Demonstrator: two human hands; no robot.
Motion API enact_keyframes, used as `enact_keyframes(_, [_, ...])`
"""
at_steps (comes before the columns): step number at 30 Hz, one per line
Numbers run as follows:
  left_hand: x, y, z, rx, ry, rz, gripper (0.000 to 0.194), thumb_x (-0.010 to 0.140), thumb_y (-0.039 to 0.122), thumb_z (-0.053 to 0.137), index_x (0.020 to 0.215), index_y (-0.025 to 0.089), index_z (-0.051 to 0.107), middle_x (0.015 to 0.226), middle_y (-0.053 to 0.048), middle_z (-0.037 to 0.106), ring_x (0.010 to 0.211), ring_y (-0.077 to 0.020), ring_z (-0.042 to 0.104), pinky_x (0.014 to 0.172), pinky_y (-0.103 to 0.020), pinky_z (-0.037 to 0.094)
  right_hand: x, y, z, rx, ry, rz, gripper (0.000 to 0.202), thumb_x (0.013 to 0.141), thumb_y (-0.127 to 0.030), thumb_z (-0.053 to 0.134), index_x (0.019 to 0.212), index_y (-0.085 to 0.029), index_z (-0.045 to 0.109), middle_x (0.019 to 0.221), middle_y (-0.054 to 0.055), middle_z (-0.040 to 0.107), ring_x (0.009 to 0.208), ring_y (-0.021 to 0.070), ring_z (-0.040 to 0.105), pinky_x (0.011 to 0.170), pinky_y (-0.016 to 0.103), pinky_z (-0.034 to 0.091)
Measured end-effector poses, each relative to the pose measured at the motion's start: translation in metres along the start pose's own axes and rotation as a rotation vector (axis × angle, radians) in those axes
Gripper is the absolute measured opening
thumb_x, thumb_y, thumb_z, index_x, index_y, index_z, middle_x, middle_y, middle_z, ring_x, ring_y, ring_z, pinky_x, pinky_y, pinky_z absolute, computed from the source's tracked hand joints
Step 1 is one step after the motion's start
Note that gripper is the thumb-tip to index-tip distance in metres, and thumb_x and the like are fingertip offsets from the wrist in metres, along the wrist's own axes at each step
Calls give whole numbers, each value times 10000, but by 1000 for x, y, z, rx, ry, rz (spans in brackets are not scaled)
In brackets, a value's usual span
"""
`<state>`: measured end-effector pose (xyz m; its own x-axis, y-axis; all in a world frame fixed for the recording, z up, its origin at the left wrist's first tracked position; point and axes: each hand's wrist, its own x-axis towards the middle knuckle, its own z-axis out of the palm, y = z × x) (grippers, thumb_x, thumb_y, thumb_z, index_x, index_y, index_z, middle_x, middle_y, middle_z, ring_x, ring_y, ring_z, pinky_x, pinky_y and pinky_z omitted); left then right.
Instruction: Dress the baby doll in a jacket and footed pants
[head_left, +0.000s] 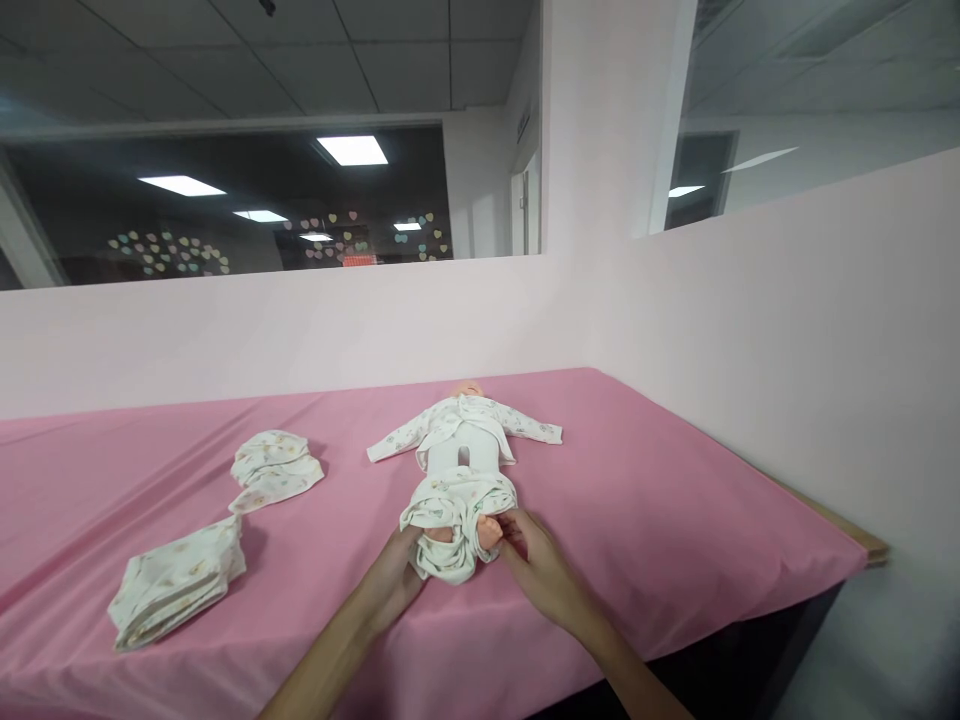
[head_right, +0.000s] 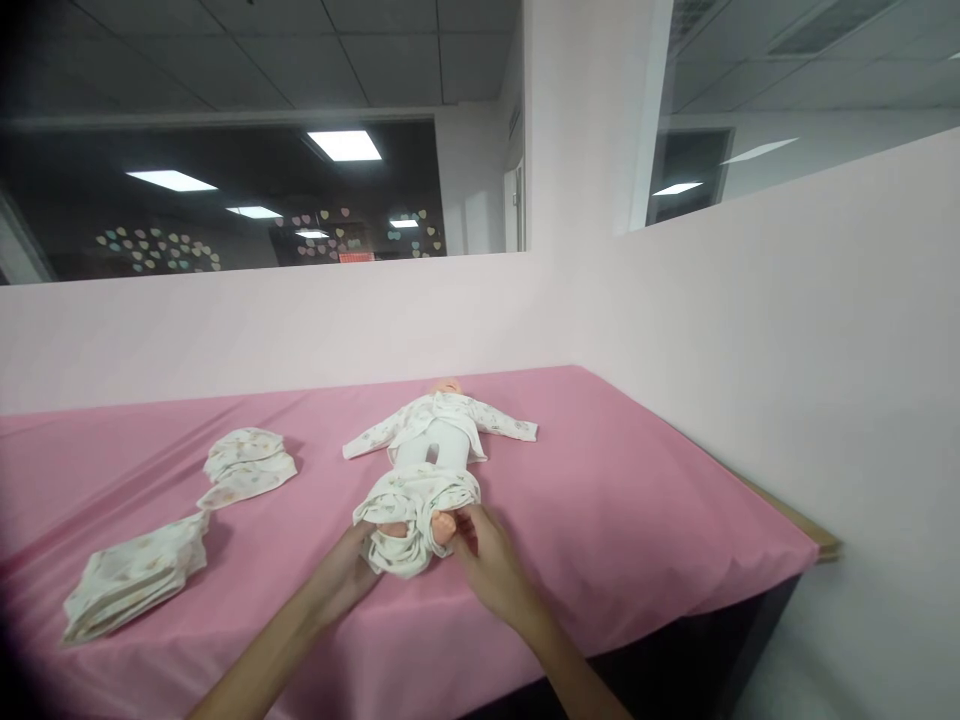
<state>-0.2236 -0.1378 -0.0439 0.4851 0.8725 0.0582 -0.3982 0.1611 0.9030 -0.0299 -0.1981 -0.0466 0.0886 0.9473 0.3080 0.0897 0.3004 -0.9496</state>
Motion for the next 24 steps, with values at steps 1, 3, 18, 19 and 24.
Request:
enact_keyframes(1, [-2,1,-1,3,-6,2,470,859,359,613,1283,157,588,1207,-112,663,1117,-263,602,948,-381,484,0,0,0,-8,-17,-10,268,873,-417,598,1049,-235,686,1077,50,690,1012,246,619,895,392,477])
enact_keyframes(3, [-4,3,-4,-12,-21,10,491,842,320,632,1304,163,573,1223,-112,656,1133,-269,596,959,-385,480,0,2,-2,-46,-60,-34,264,896,-404,565,1065,-238,682,1097,54,685,1036,248,616,910,400,472])
enact_keyframes(18, [14,28,-31,719,39,185,553,798,362,659,1299,184,506,1347,-110,570,1215,-307,541,980,-408,477,15,18,-19,-356,-25,-13,210,904,-344,466,875,-227,638,920,31,662,881,212,620,752,327,471])
enact_keyframes(19, [16,32,-37,739,58,142,529,804,363,642,1283,178,513,1307,-109,597,1179,-303,567,950,-405,491,18,18,-21,-411,3,-15,218,900,-345,459,818,-223,620,880,31,648,851,211,611,732,327,465])
enact_keyframes(24, [21,49,-57,809,-10,-39,536,793,368,648,1278,194,503,1204,-94,641,1094,-301,604,840,-390,523,41,9,-25,-496,101,-121,168,865,-338,492,833,-215,600,945,53,632,915,217,595,813,344,458])
